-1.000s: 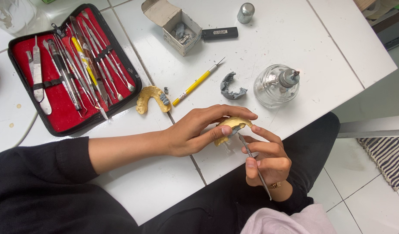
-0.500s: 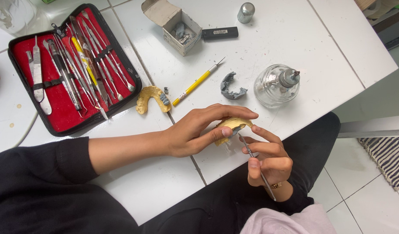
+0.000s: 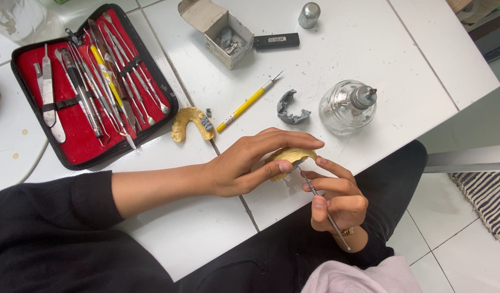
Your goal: The person holds a yellow dental stone cast in one hand and uses a metal wax carving instrument to scrape and shape gray wax on the cast, occasionally repositioning the cast and dipping or wiping the tool before continuing to refine the wax pattern.
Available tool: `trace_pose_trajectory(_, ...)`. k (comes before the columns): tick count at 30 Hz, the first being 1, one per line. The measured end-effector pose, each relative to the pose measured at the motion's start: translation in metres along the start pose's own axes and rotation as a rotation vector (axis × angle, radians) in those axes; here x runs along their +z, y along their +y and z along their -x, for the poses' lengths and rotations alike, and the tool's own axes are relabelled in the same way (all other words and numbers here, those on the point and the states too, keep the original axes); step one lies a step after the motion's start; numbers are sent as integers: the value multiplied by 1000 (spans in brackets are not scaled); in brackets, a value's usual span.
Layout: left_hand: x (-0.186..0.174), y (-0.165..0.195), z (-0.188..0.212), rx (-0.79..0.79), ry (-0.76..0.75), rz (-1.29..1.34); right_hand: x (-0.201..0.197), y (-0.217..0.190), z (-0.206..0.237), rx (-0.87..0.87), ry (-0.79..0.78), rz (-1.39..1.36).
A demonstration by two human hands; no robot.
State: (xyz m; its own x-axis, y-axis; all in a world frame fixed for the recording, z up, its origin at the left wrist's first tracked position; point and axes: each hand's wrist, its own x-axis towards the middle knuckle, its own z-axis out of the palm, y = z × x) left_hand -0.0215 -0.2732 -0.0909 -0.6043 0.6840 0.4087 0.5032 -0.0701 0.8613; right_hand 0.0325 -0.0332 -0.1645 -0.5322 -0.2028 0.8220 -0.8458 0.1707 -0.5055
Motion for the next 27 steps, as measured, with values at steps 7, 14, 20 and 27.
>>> trace_pose_trajectory(7, 0, 0, 1, -2, 2, 4, 1, -2, -2, 2, -2, 17)
trace_pose_trajectory(14, -1, 0, 1, -5, 1, 6, 2, -1, -1, 3, -4, 42)
trace_pose_trajectory(20, -1, 1, 0, -6, 1, 11, 2, -3, -1, 17, 3, 32)
trace_pose_trajectory(27, -5, 1, -1, -15, 9, 28, 6, 1, -1, 67, 66, -28)
